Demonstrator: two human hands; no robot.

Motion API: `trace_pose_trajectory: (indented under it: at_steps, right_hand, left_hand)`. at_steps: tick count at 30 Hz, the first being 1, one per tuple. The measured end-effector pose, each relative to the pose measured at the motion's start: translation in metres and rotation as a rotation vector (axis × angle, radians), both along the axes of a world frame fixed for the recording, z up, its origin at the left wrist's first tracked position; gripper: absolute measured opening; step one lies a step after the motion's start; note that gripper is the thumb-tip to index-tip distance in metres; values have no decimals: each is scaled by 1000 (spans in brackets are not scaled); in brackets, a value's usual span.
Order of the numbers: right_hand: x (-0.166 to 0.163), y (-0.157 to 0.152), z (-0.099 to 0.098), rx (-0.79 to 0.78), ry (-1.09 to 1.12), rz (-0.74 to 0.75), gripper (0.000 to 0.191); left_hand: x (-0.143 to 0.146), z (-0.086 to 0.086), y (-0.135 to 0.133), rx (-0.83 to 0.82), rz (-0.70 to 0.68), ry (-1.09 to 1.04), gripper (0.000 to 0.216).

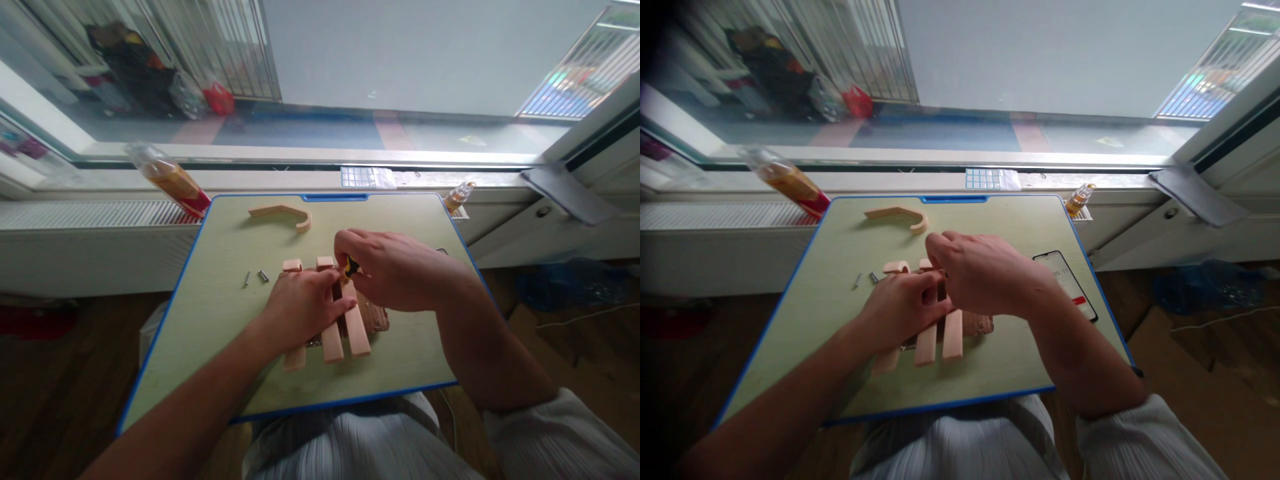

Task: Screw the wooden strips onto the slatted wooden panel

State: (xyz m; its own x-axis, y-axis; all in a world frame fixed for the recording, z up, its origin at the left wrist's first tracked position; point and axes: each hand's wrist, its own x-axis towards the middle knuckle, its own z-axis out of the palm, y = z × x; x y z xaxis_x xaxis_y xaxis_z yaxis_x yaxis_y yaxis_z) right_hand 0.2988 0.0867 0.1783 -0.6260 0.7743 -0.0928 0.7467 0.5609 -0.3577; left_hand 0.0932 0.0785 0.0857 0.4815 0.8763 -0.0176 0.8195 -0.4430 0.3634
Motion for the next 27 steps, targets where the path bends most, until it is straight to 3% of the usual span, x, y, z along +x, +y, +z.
trace_pose_trajectory:
  at_steps: [9, 18, 27]
  right_hand:
    - [-2, 3, 5, 24, 32, -50, 16]
    - [-12, 4, 0, 107, -93, -165, 15]
    - [-5, 2, 5, 20, -52, -54, 13]
  left_hand:
    - [1, 0, -2, -4, 33, -4, 27]
    - [1, 3, -2, -14, 27, -21, 27]
    - [-1, 0, 0, 9, -6, 2, 28]
